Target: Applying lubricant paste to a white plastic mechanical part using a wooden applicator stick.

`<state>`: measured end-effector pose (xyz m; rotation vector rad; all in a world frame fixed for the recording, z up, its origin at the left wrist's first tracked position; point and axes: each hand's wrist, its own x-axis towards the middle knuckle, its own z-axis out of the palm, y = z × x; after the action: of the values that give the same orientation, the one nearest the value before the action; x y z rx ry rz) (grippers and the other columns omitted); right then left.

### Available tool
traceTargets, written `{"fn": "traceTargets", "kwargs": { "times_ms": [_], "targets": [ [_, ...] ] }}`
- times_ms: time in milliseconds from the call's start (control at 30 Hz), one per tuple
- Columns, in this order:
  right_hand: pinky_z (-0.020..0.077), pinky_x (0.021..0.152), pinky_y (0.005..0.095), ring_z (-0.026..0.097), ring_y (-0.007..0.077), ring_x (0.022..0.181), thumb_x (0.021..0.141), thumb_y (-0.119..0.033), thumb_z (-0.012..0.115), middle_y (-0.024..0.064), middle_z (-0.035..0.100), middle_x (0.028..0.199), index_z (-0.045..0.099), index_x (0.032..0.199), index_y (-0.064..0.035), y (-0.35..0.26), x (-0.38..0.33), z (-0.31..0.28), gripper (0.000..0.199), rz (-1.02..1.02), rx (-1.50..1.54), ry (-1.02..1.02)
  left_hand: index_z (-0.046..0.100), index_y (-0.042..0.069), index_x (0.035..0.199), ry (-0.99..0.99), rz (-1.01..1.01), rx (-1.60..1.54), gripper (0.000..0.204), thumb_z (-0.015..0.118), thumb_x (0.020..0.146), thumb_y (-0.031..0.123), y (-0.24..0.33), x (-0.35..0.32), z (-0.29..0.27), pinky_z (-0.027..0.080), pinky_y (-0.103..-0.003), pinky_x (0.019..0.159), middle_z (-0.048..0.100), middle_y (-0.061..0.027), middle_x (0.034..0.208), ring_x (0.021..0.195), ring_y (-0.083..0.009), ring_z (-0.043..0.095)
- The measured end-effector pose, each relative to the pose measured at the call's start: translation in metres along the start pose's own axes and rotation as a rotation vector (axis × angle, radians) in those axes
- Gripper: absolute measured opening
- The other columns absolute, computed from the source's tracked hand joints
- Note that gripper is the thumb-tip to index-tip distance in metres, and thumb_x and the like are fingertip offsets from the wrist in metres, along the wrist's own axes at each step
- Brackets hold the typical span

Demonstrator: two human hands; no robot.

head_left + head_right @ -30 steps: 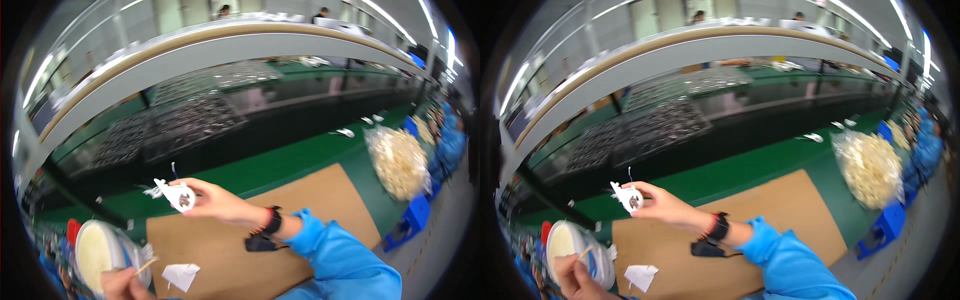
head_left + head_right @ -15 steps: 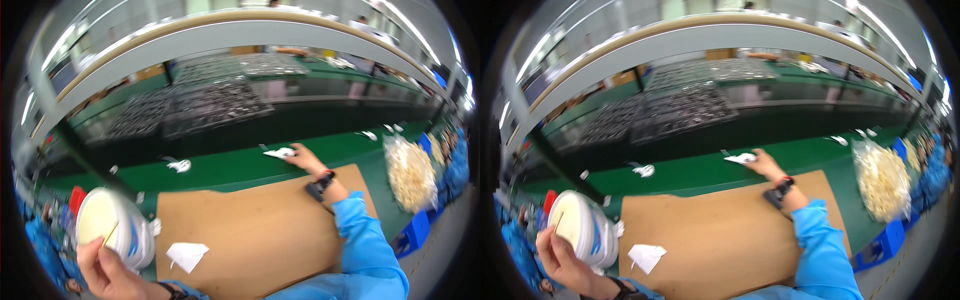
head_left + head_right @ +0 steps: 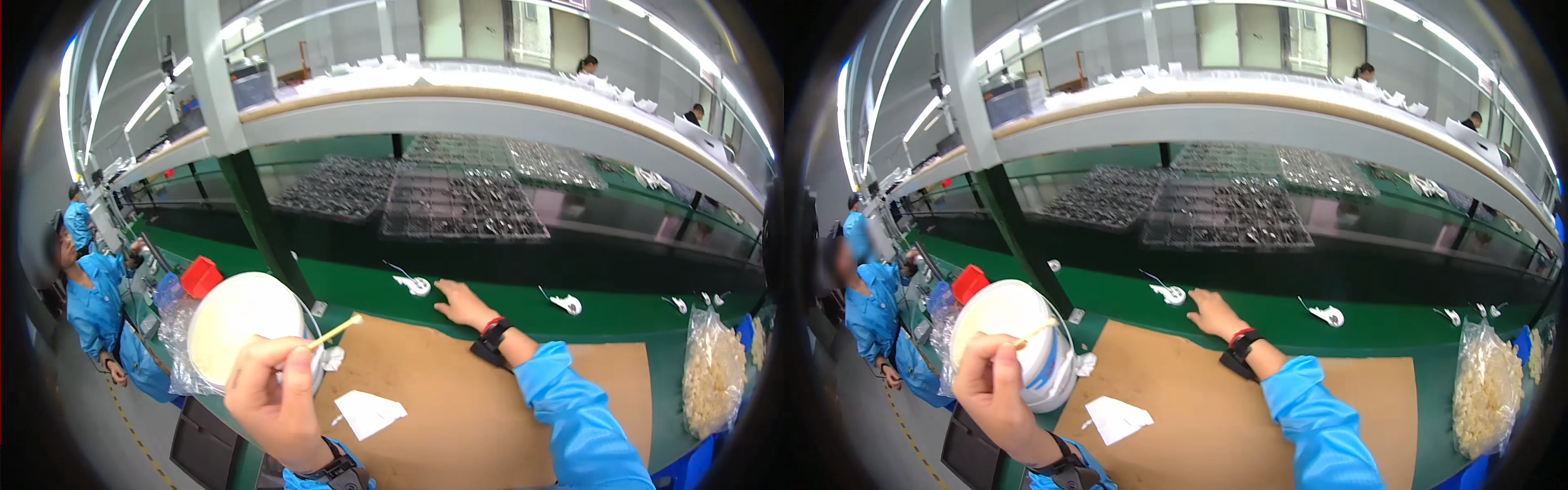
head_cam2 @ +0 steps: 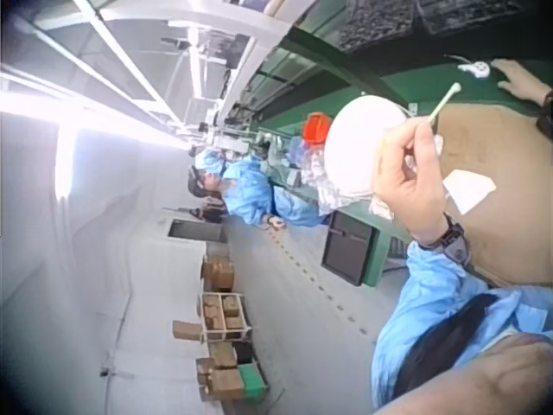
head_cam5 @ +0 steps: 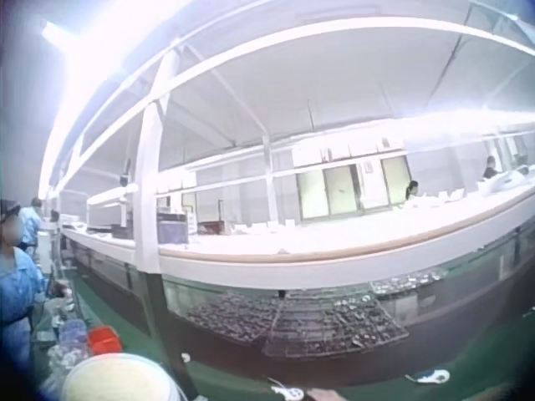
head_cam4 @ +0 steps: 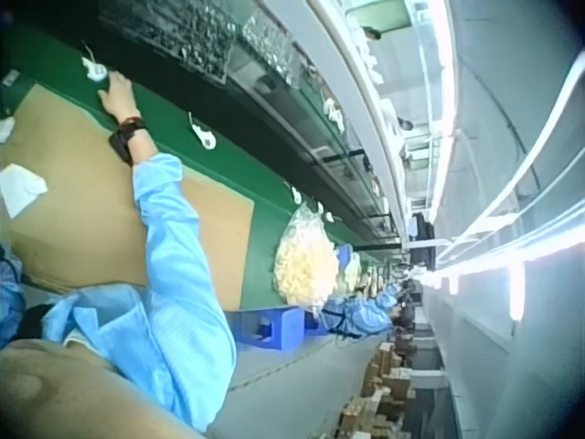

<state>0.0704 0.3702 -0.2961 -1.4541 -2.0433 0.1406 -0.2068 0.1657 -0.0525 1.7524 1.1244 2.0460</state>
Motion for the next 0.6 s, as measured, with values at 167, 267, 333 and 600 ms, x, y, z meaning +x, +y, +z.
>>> {"fn": "traceTargets", "kwargs": {
  "times_ms": [167, 267, 333, 600],
  "targets": [
    [0.0367, 0.1, 0.0408, 0.043, 0.0382, 0.118, 0.079, -0.02, 0.066, 0.0214, 0.049, 0.126, 0.041, 0.13, 0.0008, -0.005, 0.038, 0.021, 0.061, 0.097, 0.06, -0.037, 0.061, -0.002, 0.073, -0.067, -0.031, -0.051, 0.003, 0.06, 0.076, -0.001, 0.0, 0.001, -0.002, 0.032, -0.022, 0.053, 0.053, -0.0044, 0.064, 0.058, -0.0097, 0.043],
    [0.0413, 0.095, 0.0375, 0.051, 0.0363, 0.111, 0.078, -0.021, 0.067, 0.0208, 0.055, 0.119, 0.049, 0.125, -0.0005, -0.027, 0.039, 0.009, 0.055, 0.243, -0.06, -0.146, 0.061, -0.002, 0.072, -0.042, -0.014, -0.059, 0.003, 0.06, 0.075, -0.002, 0.0, 0.003, -0.006, 0.032, -0.022, 0.052, 0.054, -0.0043, 0.063, 0.056, -0.0094, 0.043],
    [0.0431, 0.093, 0.0359, 0.054, 0.0351, 0.108, 0.077, -0.02, 0.067, 0.0205, 0.057, 0.117, 0.05, 0.124, -0.0013, -0.038, 0.039, -0.001, 0.053, 0.295, 0.154, -0.123, 0.061, -0.002, 0.072, -0.051, -0.011, -0.066, 0.003, 0.06, 0.075, -0.002, 0.001, 0.004, -0.004, 0.032, -0.022, 0.052, 0.054, -0.0044, 0.062, 0.056, -0.0094, 0.043],
    [0.0383, 0.103, 0.0384, 0.046, 0.0231, 0.122, 0.089, -0.014, 0.058, 0.0144, 0.044, 0.133, 0.031, 0.136, 0.0038, -0.184, -0.032, -0.129, 0.057, 0.014, 1.708, -0.025, 0.063, 0.0, 0.073, -0.112, 0.074, 0.004, 0.003, 0.063, 0.071, -0.002, 0.001, -0.005, 0.015, 0.031, -0.022, 0.047, 0.052, -0.0041, 0.059, 0.052, -0.0102, 0.044]
  ]
}}
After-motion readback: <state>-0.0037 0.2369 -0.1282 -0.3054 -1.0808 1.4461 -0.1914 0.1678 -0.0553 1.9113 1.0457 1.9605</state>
